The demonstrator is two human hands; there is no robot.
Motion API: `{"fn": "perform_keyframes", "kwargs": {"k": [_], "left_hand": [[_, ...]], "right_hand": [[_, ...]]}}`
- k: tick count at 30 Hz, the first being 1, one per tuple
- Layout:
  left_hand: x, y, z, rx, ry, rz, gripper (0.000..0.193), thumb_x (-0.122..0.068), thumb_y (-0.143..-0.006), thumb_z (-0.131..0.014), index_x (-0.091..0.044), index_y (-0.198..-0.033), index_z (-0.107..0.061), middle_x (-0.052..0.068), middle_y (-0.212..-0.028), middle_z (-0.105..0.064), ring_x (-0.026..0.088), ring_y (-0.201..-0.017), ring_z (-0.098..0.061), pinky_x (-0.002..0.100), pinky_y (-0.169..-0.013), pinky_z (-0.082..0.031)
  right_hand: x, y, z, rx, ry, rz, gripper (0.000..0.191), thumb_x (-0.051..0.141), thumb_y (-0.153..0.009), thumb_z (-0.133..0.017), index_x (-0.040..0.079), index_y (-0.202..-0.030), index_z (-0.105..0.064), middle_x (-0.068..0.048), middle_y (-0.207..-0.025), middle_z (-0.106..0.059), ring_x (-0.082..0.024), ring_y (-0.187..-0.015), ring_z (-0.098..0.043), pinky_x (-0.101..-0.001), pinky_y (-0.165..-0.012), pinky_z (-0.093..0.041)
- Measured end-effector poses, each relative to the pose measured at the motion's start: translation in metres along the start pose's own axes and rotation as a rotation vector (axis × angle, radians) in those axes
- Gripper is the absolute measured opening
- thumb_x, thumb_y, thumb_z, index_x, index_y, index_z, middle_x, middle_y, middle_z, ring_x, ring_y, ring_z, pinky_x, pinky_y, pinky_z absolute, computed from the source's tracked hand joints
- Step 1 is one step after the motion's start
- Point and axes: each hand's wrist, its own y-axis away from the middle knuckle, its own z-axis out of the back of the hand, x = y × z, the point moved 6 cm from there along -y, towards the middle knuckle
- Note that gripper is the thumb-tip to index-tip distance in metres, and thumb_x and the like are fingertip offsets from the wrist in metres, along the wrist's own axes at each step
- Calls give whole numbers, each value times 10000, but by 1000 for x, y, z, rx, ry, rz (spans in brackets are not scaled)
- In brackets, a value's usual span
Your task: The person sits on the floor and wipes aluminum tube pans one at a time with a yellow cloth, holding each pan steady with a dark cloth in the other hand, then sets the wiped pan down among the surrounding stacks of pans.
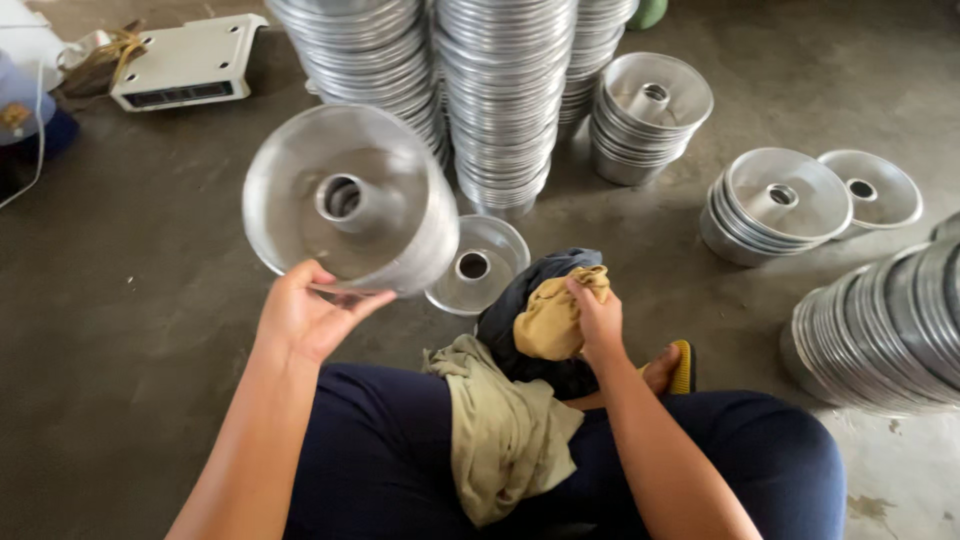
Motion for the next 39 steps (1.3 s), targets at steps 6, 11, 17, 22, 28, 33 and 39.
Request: {"fn": "perform_keyframes", "kwargs": {"k": [6, 11, 17, 22, 28, 33, 39], "left_hand": [[-24, -67, 62, -177, 17, -243, 406, -41, -745, -523, 78, -1131, -485, 327, -1369, -473, 572, -1313, -459, 789, -1085, -319], [4, -121, 102, -393, 155, -328, 423, -3, -754, -531, -43, -1168, -456, 258, -1347, -443, 549, -1309, -488, 818, -1052, -359], [21, -140, 106, -268, 156, -267, 571, -49, -771, -609, 51, -1311, -455, 312, -1447, -424, 536, -1317, -486, 836, -1031, -386], [-7, -99, 107, -742, -435, -616, 937, -52, -675, -701, -152, -1500, -268, 203, -1545, -217, 422, -1337, -396, 575, -1085, -381], [-74, -89, 98, -923, -1260, -727, 585, -132, -780, -709, -101, -1354, -600, 200, -1388, -532, 373, -1229, -590, 461, -1024, -488], [-106, -97, 97, -772, -1381, -597, 336, -115, -827, -694, 28, -1132, -676, 204, -1059, -724, 316, -900, -735, 443, -781, -618], [-123, -106, 82, -442, -1043, -350, 217, -41, -866, -607, 83, -1044, -618, 191, -1004, -687, 297, -788, -739, 405, -670, -651]], "right_hand": [[-3, -10, 21, -9, -34, 19, 232, 140, -901, -736, -12, -1074, -701, -76, -977, -744, -180, -855, -726, -318, -766, -578], [-6, -15, 39, -22, -7, 92, 240, 129, -919, -748, -20, -1101, -700, -72, -1018, -733, -167, -907, -707, -305, -805, -560], [-6, -14, 40, -27, 4, 64, 248, 141, -905, -737, -3, -1103, -701, -68, -1025, -735, -176, -905, -715, -312, -802, -565], [1, -9, 36, -23, 31, 78, 256, 148, -919, -745, -8, -1117, -703, -58, -1040, -730, -161, -927, -704, -302, -812, -552], [5, -4, 32, -22, 61, 32, 265, 177, -918, -739, 5, -1114, -694, -43, -1032, -714, -149, -915, -694, -301, -789, -553], [5, -3, 24, 9, 90, 38, 272, 194, -915, -740, 1, -1102, -693, -47, -1027, -717, -150, -909, -690, -302, -782, -554], [3, -4, 25, 9, 99, 43, 272, 206, -909, -740, 13, -1093, -685, -43, -1015, -718, -146, -898, -692, -301, -782, -560]]}}
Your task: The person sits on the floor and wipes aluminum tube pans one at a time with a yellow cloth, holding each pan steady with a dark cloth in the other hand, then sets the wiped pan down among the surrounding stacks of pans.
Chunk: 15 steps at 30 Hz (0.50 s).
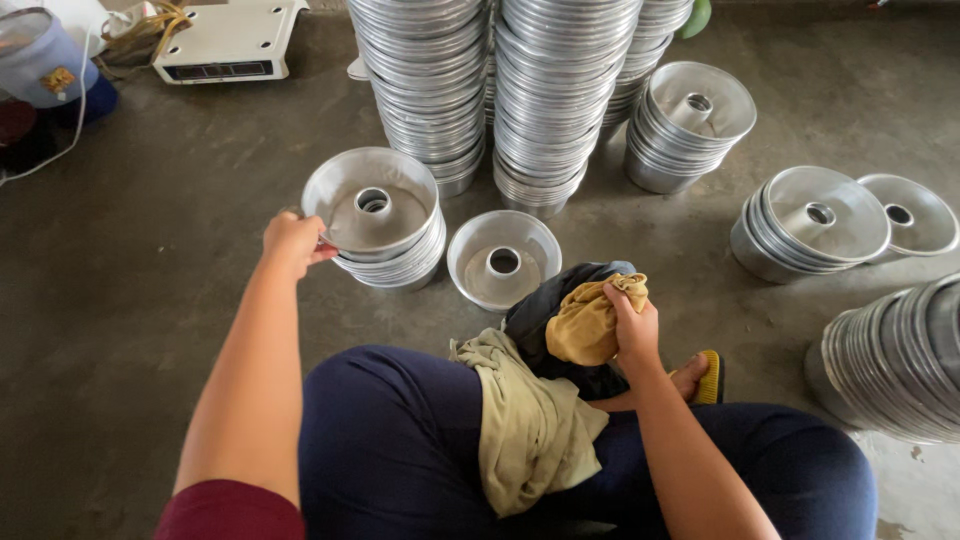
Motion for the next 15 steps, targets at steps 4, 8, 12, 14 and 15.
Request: {"fn": "perform_keyframes", "kwargs": {"k": [4, 8, 12, 14, 15], "left_hand": [[-2, 3, -3, 89, 52, 11, 171, -34, -882, -588, 55, -1028, -572, 161, -960, -630, 292, -753, -702, 411, -663, -652], [14, 4, -1, 119, 107, 22, 171, -36, -892, -568, 46, -1038, -538, 170, -950, -628, 292, -765, -705, 406, -674, -651], [29, -5, 8, 106, 207, 98, 157, -69, -924, -553, 24, -1048, -525, 169, -939, -631, 264, -734, -674, 376, -664, -635], [26, -7, 12, 72, 313, 108, 142, -80, -934, -552, 0, -1050, -556, 144, -939, -634, 222, -708, -661, 349, -641, -618], [22, -8, 16, 40, 379, 96, 138, -78, -930, -551, -16, -1051, -578, 130, -941, -642, 199, -693, -659, 337, -621, -605]], "right_hand": [[-1, -2, -1, -2, 12, 21, 266, 195, -908, -743, 11, -1091, -689, -35, -1014, -718, -139, -902, -687, -297, -787, -554], [-4, -2, -1, -11, 9, 5, 259, 188, -915, -745, 6, -1095, -701, -33, -1013, -720, -135, -904, -676, -296, -789, -541], [-5, -1, -2, -6, 30, -14, 261, 193, -911, -741, 12, -1096, -704, -29, -1015, -725, -129, -904, -680, -293, -790, -542], [-2, -1, -3, -1, 37, -8, 263, 194, -914, -741, 9, -1098, -706, -31, -1017, -725, -129, -906, -680, -293, -792, -541], [-1, 0, -3, 6, 43, 1, 262, 193, -921, -742, 4, -1099, -707, -33, -1019, -724, -129, -908, -677, -293, -795, -538]]}}
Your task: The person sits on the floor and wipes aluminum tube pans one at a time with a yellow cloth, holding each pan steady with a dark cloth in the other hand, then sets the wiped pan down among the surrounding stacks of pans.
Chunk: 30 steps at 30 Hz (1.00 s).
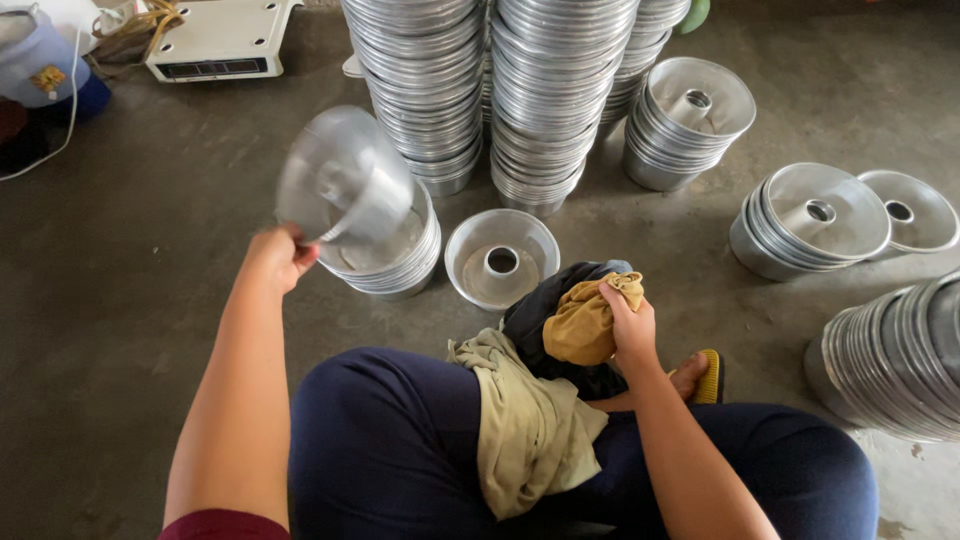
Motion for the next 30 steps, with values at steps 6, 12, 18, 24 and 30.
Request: {"fn": "perform_keyframes", "kwargs": {"k": [6, 12, 18, 24, 30], "left_hand": [[-64, 75, -19, -154, -133, -546, 118, -49, -932, -545, -33, -1024, -473, 129, -929, -603, 214, -628, -659, 397, -572, -613], [-85, 143, -58, -385, -731, -1037, 224, -28, -911, -645, -30, -1073, -492, 142, -920, -621, 322, -744, -687, 470, -643, -555], [-61, 152, -80, -376, -909, -1118, 255, -75, -929, -675, -70, -1119, -506, 163, -1043, -615, 386, -801, -669, 491, -663, -525], [-45, 168, -79, -362, -883, -1167, 271, -134, -853, -764, -77, -980, -532, 188, -1182, -565, 394, -1055, -614, 479, -759, -524], [-46, 136, -65, -84, -460, -919, 374, -271, -897, -848, -61, -995, -554, 223, -1509, -498, 334, -1387, -479, 459, -1035, -482]], "right_hand": [[3, 4, -2, 4, -3, -10, 256, 187, -920, -732, 5, -1097, -700, -32, -1013, -727, -131, -901, -687, -293, -782, -550], [3, 1, -1, 4, 26, 34, 253, 177, -931, -740, -4, -1105, -707, -35, -1021, -724, -128, -905, -679, -292, -783, -547], [0, 1, 1, -13, 13, -11, 251, 182, -920, -737, 15, -1105, -707, -29, -1021, -731, -125, -910, -688, -293, -789, -550], [3, 3, -1, 6, 32, 12, 256, 189, -934, -740, 6, -1110, -712, -37, -1029, -731, -124, -916, -681, -287, -798, -539], [3, 3, -1, -19, 49, -2, 254, 189, -919, -743, 16, -1102, -709, -34, -1022, -732, -125, -908, -686, -292, -794, -546]]}}
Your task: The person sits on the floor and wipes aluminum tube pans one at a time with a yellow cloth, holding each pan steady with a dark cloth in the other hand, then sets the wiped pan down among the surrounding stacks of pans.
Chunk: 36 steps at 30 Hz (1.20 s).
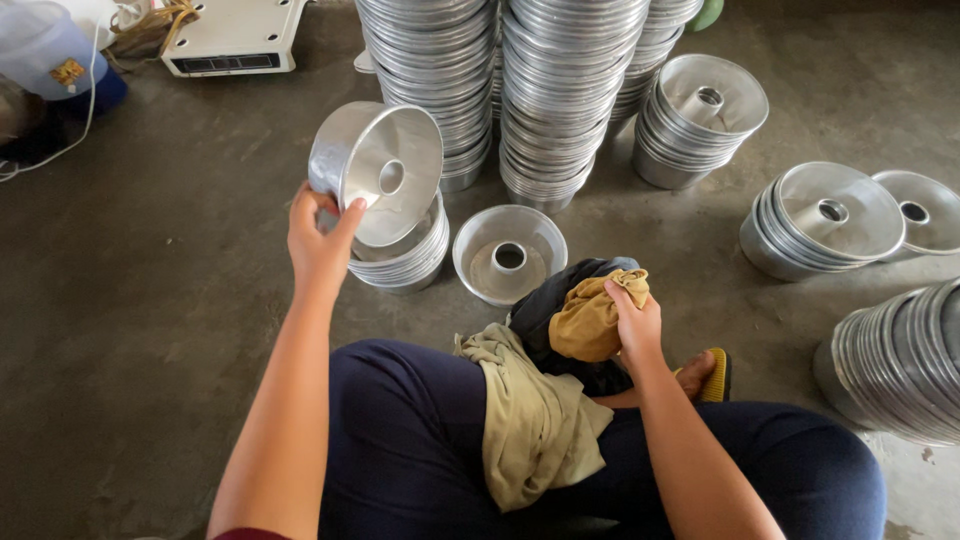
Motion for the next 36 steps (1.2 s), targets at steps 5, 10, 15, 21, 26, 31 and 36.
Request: {"fn": "perform_keyframes", "kwargs": {"k": [5, 10, 15, 21, 26, 31, 36], "left_hand": [[20, -17, -6, 141, 188, 326, 969, -286, -767, -881, -138, -1449, -209, 192, -1399, -456, 241, -1245, -519, 407, -981, -492], [11, -26, -21, 148, 472, 363, 1053, -307, -782, -855, -113, -1556, -168, 95, -1420, -511, 212, -1246, -575, 360, -905, -548], [-2, -10, -52, 77, 453, 346, 969, -295, -789, -883, -44, -1531, -314, 158, -1425, -552, 238, -1257, -596, 331, -956, -549], [-42, 19, -85, 23, 176, 8, 1151, -340, -724, -990, -26, -1557, -261, 234, -1473, -449, 350, -1330, -550, 442, -1085, -499], [-58, 25, -97, 85, -81, -49, 1252, -418, -628, -999, -93, -1578, -251, 232, -1454, -414, 385, -1281, -555, 477, -1001, -511], [-63, 23, -105, 159, -146, -75, 1252, -431, -605, -1001, -122, -1571, -267, 194, -1410, -450, 368, -1257, -564, 477, -964, -527], [-67, 19, -108, 191, -165, -165, 1267, -418, -591, -1007, -128, -1574, -262, 194, -1440, -434, 371, -1285, -547, 472, -956, -528]], "right_hand": [[-1, 0, 0, -5, -15, -18, 251, 192, -916, -745, 23, -1098, -708, -19, -1019, -726, -122, -910, -681, -292, -793, -544], [1, 1, -1, 10, -24, 17, 248, 185, -916, -745, 17, -1096, -710, -15, -1015, -727, -114, -908, -675, -287, -797, -541], [-1, 0, 0, 5, 5, 29, 259, 193, -921, -747, 6, -1095, -707, -21, -1005, -723, -111, -895, -669, -287, -787, -536], [-3, -3, 0, 2, 31, 79, 247, 186, -918, -758, 8, -1083, -717, -21, -999, -729, -106, -889, -670, -280, -787, -538], [-7, -4, -2, 5, -10, 65, 241, 172, -909, -758, 13, -1084, -713, -15, -1002, -730, -105, -892, -677, -280, -791, -549], [-6, -4, -4, 30, -17, 93, 244, 173, -915, -758, 7, -1088, -711, -20, -1005, -729, -109, -895, -677, -280, -796, -547], [-4, -2, -6, 30, -16, 79, 241, 182, -918, -752, 12, -1082, -707, -14, -999, -721, -102, -894, -664, -277, -791, -537]]}}
